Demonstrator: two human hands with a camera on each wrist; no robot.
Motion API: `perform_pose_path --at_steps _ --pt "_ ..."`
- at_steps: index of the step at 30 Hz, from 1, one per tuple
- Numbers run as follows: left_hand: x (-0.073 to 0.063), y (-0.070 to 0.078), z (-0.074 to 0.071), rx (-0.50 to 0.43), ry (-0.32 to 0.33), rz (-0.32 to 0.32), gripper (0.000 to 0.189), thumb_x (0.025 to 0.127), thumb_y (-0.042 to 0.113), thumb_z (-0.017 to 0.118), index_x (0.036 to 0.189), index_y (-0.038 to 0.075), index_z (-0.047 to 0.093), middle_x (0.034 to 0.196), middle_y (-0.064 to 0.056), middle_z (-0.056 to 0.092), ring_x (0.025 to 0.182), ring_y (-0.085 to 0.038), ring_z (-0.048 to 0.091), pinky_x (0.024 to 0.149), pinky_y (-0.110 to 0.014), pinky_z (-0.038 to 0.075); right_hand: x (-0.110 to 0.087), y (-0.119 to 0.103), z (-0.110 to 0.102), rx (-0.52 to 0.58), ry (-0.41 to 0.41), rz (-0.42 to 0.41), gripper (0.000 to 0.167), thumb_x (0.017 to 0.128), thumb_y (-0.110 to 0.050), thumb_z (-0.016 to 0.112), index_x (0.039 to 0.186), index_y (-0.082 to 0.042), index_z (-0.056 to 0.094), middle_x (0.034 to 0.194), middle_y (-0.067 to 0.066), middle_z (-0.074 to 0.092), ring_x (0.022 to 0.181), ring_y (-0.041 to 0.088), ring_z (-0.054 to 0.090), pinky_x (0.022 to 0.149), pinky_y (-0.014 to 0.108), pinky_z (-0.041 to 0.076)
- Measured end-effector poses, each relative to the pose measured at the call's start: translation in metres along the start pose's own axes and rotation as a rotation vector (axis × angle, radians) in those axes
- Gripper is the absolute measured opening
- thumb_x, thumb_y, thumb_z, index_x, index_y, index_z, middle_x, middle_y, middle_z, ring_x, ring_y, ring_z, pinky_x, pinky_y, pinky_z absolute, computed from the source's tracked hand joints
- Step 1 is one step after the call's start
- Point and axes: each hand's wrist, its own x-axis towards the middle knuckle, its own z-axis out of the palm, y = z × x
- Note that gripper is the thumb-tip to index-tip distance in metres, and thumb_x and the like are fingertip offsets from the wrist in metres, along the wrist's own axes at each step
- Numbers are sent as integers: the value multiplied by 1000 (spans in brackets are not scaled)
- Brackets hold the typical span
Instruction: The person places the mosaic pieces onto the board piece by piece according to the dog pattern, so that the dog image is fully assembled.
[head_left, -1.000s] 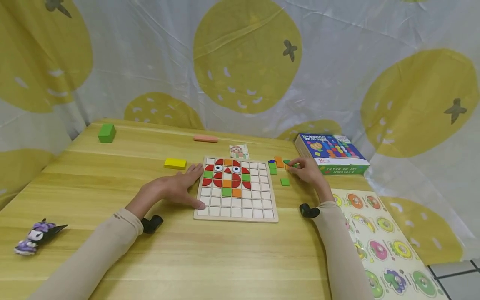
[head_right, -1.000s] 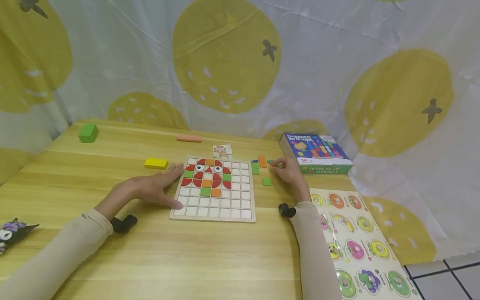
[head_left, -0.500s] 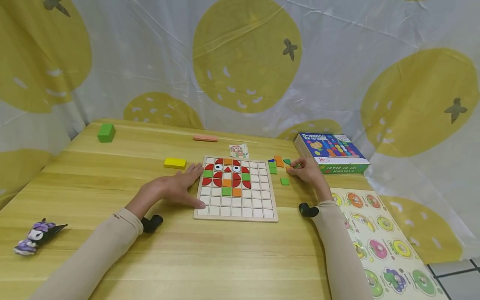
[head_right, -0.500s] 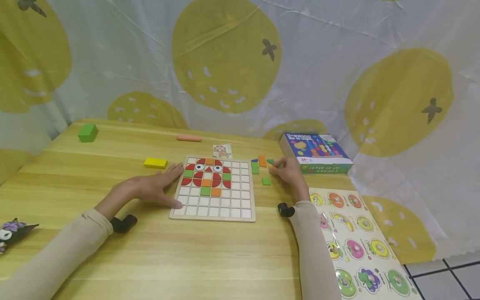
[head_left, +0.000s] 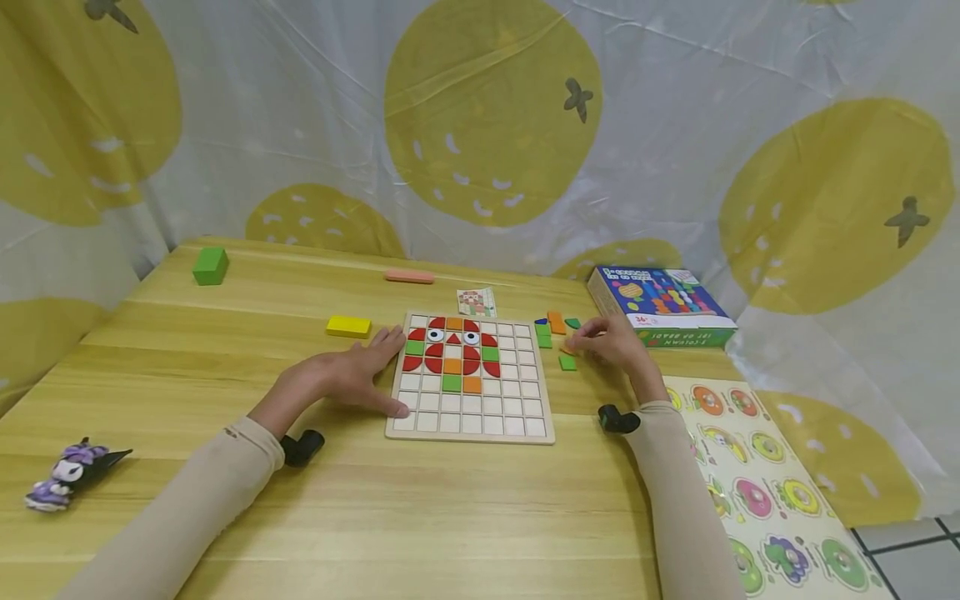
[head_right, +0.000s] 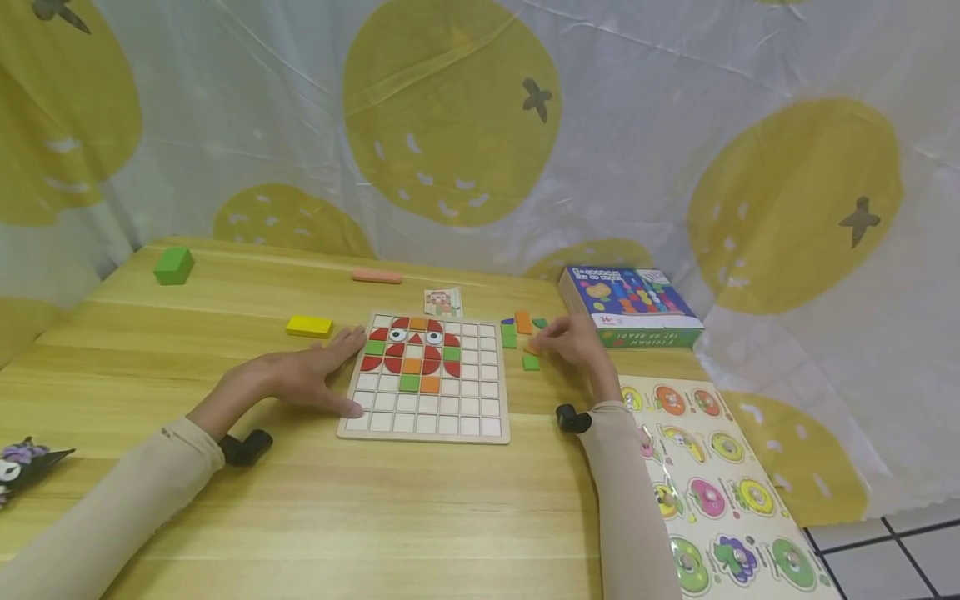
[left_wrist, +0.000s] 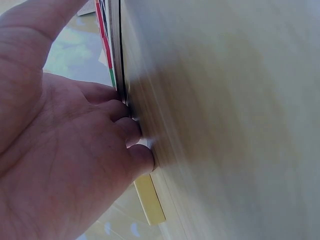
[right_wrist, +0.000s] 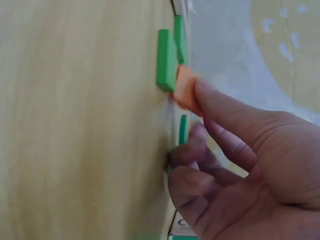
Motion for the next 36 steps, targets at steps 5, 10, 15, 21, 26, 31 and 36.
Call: perform_pose_path --at_steps 5,10,15,21,26,31,36 --pt "1 -1 0 -4 -1 -4 128 91 56 83 171 -2 3 178 -28 -7 163 -52 -3 129 -72 7 -2 -12 0 37 -86 -47 22 100 -22 80 100 1 78 81 5 70 67 22 55 60 31 48" --pt "0 1 -1 -3 -2 -1 128 90 56 84 171 -3 4 178 -27 -7 164 -49 -4 129 -70 5 -2 -34 9 117 -223 -141 18 104 -15 75 104 3 78 79 12 69 65 25 53 60 34 47" --pt "2 -2 -1 -3 -2 -8 128 90 58 83 171 -2 3 179 -25 -7 165 -48 -6 130 -69 4 1 -57 27 124 -344 -245 13 103 -6 73 106 5 80 81 11 69 64 24 52 58 29 45" --pt "0 -3 0 -38 -4 16 134 86 65 83 171 -2 4 179 -26 -7 164 -48 -7 129 -71 2 -1 -75 47 88 -456 -331 10 100 -3 76 105 2 83 94 6 80 74 16 60 67 22 52" --pt "0 -2 0 -33 -4 18 132 88 62 83 171 -2 4 179 -27 -7 164 -48 -6 129 -71 3 -4 -82 57 93 -543 -365 8 98 -2 77 103 2 83 96 7 80 81 15 64 76 23 56" --pt "0 -1 0 -23 -4 11 130 89 58 84 171 -2 3 178 -27 -8 164 -49 -6 129 -70 3 -6 -88 61 34 -550 -402 6 97 -2 79 101 0 84 96 6 81 81 15 65 78 24 58" --pt "0 -2 0 -35 -1 10 131 88 58 84 171 -3 4 178 -27 -7 164 -49 -5 129 -71 3 -3 -86 65 -4 -533 -420 5 95 -1 81 98 -1 85 96 6 82 80 14 68 80 26 61"
